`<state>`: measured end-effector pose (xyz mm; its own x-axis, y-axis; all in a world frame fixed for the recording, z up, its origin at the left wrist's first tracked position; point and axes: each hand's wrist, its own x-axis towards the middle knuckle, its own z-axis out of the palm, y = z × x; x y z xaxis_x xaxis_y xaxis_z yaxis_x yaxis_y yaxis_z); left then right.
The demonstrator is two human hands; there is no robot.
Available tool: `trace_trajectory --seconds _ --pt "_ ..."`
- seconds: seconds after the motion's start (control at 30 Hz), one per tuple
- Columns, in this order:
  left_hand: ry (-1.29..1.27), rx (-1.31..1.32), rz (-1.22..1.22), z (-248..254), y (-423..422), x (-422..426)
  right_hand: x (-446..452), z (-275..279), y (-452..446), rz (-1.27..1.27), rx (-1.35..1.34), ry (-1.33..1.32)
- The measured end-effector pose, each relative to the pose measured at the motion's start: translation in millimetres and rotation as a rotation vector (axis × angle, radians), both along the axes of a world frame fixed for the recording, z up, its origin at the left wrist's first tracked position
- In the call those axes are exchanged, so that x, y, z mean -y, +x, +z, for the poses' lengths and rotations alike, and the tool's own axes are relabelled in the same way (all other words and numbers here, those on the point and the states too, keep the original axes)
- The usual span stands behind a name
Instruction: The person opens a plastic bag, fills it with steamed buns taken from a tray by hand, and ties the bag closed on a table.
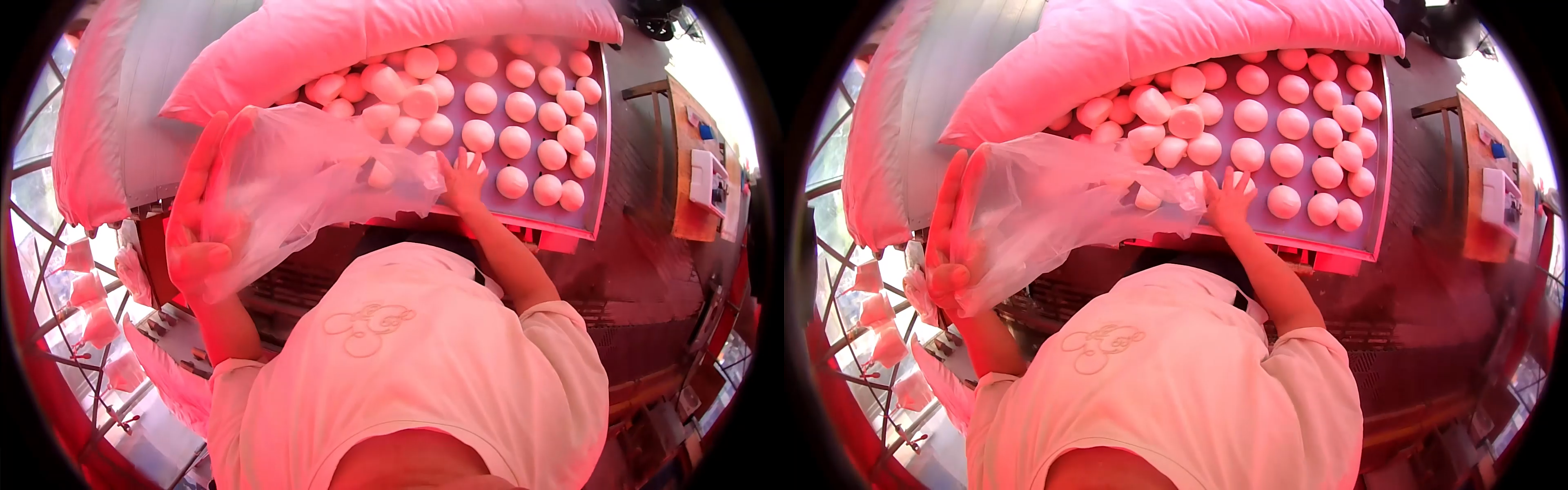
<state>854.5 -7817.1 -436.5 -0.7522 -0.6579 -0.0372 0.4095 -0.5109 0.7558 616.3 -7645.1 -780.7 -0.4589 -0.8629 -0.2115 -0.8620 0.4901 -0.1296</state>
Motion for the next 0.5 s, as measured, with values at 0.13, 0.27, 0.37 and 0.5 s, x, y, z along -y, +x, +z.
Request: trace_trajectory --seconds 0.13,0.27,0.37,0.5 --pt "0.017 -0.021 -0.048 6 -22 -13 6 -33 8 -0.148 0.071 -0.098" --pt "0.035 -0.025 -0.105 10 -41 -23 -3 -13 -45 -0.135 0.324 -0.073" --pt "0.053 -0.027 -0.151 13 -56 -28 -60 22 -95 -0.565 1.21 -0.685" --pt "0.091 0.03 -0.208 14 -83 -42 -85 132 -107 -0.323 1.974 -0.582"
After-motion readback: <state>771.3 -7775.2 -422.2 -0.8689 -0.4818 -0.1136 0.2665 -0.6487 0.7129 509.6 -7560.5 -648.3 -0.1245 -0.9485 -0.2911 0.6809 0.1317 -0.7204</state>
